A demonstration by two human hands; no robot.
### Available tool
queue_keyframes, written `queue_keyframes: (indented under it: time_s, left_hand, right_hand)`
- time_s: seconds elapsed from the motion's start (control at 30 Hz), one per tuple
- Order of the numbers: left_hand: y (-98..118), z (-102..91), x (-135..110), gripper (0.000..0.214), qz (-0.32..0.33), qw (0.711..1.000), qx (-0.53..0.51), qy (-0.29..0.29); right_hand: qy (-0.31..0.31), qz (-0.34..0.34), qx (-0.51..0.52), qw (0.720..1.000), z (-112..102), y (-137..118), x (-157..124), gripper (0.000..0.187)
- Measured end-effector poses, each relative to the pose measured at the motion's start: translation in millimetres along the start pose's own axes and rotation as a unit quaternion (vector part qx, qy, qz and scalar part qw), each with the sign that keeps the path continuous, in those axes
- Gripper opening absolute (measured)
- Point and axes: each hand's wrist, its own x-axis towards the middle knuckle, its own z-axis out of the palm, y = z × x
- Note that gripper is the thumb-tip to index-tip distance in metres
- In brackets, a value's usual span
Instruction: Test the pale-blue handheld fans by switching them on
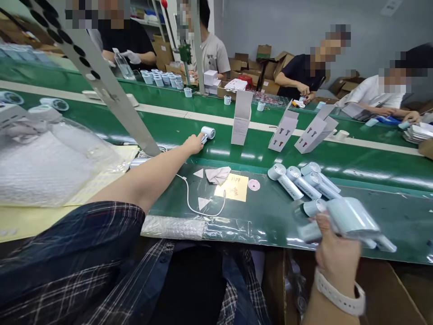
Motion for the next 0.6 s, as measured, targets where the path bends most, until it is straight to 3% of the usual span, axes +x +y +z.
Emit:
queue_keyframes:
  time_s: [0.1, 0.2, 0.27, 0.37, 0.47, 0.53, 0.6]
  left_hand:
    - [7, -7.4, -19, 0.051, 0.027, 1.0, 0.015, 0.004]
    - [-9, -16.3, -62, 0.056, 0.084, 0.996, 0.021, 0.001]
    - [-31, -14.5, -104, 0.055, 0.114, 0.993, 0.021, -0.002]
    - [-62, 6.4, -169, 0.052, 0.146, 0.989, -0.012, 0.027]
    - [-80, 38.6, -217, 0.046, 0.156, 0.982, -0.07, 0.078]
    - [-93, 53.3, -238, 0.038, 0.155, 0.974, -0.091, 0.138]
    - [-116, 55.4, -253, 0.028, 0.134, 0.957, -0.097, 0.238]
  right_hand:
    - [-0.067, 0.059, 0.247, 0.965, 58, -31, -4, 0.048]
    - [-0.191, 0.156, 0.433, 0.867, 100, -56, -18, 0.038]
    - [-0.253, 0.178, 0.472, 0.826, 117, -66, -27, 0.039]
    - [-0.297, 0.158, 0.478, 0.812, 137, -74, -35, 0.045]
    - [-0.326, 0.14, 0.493, 0.794, 159, -83, -34, 0.045]
    - [-0.346, 0.147, 0.5, 0.78, 171, -91, -34, 0.043]
    - [-0.361, 0.16, 0.496, 0.774, 180, -99, -35, 0.044]
